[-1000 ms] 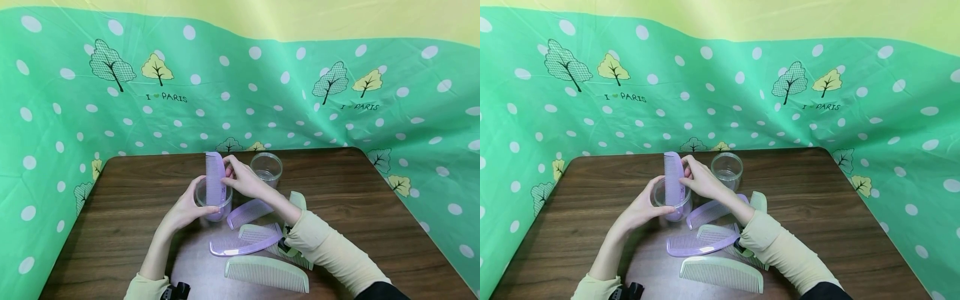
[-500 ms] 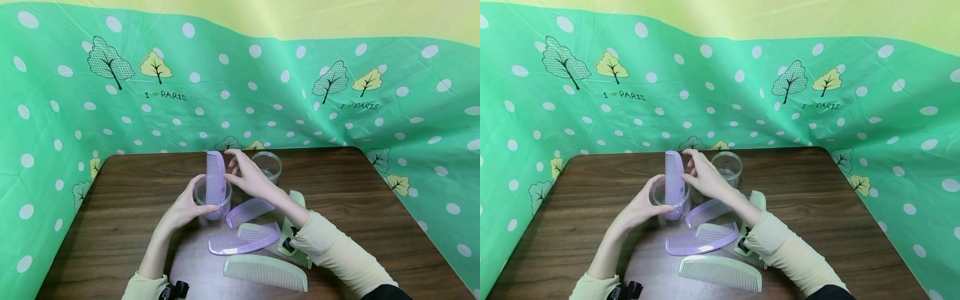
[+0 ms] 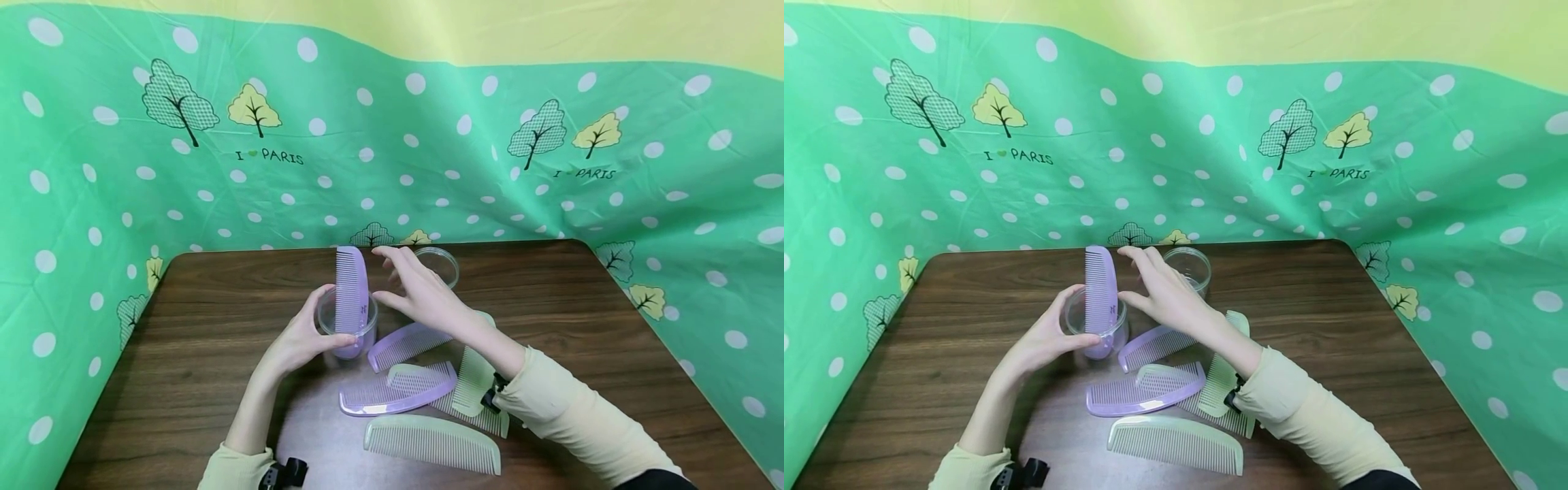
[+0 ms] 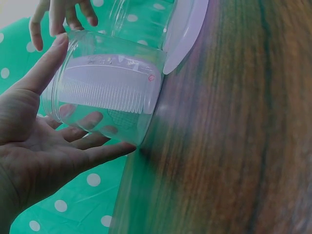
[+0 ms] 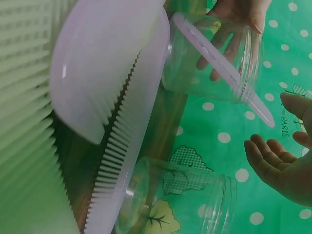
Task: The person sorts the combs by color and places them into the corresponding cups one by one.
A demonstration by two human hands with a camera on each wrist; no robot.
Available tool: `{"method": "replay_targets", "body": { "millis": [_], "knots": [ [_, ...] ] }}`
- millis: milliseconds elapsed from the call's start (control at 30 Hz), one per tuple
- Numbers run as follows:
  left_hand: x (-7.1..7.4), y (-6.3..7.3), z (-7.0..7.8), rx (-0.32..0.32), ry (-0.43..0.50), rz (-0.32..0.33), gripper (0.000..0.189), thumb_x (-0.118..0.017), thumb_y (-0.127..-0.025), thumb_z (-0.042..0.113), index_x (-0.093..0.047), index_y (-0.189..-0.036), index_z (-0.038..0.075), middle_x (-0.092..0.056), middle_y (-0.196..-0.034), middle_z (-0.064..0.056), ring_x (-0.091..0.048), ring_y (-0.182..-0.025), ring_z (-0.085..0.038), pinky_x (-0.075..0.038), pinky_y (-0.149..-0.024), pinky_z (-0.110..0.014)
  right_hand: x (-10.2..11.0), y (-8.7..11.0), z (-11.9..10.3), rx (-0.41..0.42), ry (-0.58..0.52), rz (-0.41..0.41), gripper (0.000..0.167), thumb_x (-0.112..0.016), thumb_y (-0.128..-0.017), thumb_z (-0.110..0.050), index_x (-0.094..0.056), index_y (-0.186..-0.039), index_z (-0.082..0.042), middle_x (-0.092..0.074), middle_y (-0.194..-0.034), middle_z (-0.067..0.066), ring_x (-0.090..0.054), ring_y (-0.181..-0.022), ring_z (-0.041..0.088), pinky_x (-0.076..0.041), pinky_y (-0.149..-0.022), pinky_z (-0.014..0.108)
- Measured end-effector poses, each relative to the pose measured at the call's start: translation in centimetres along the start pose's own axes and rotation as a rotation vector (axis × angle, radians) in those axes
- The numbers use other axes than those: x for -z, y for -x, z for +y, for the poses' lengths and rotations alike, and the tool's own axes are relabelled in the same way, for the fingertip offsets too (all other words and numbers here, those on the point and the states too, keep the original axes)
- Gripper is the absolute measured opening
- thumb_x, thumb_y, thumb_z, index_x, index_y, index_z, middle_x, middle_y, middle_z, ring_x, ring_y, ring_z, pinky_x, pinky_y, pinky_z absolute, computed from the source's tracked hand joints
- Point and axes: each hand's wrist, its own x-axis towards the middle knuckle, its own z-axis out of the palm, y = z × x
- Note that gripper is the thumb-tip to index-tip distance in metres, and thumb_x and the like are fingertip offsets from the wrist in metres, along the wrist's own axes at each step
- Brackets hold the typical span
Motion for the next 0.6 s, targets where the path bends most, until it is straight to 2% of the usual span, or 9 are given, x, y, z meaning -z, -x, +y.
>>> {"method": "replay_targets", "body": {
  "millis": [167,400,600],
  "knots": [
    [0.0,0.0,0.0,0.004,0.008,0.000,0.105,-0.091,-0.077,0.037,-0.027,-0.158,0.024,-0.045,-0.158,-0.011,-0.050,-0.140,-0.034,-0.037,-0.117,-0.057,0.4,0.5,0.1,0.020,0.033,-0.004,0.071,-0.076,-0.095,-0.032,-0.038,-0.154,-0.024,-0.056,-0.124,0.001,-0.064,-0.107,0.016,-0.056,-0.080,0.033],
    [0.0,0.1,0.1,-0.010,0.019,-0.004,0.105,-0.091,-0.076,0.036,-0.027,-0.158,0.023,-0.041,-0.162,-0.008,-0.046,-0.144,-0.033,-0.035,-0.118,-0.058,0.9,1.2,-0.2,0.002,0.075,-0.029,0.067,-0.076,-0.094,-0.034,-0.040,-0.151,-0.026,-0.055,-0.123,-0.001,-0.063,-0.109,0.013,-0.056,-0.078,0.032],
    [0.0,0.1,0.2,0.005,0.010,-0.003,0.107,-0.092,-0.076,0.038,-0.026,-0.159,0.024,-0.040,-0.162,-0.008,-0.044,-0.146,-0.033,-0.034,-0.119,-0.059,1.1,2.1,-0.5,0.020,0.126,-0.046,0.063,-0.076,-0.094,-0.036,-0.045,-0.147,-0.026,-0.055,-0.120,-0.002,-0.063,-0.105,0.013,-0.056,-0.076,0.032]
  ]
}}
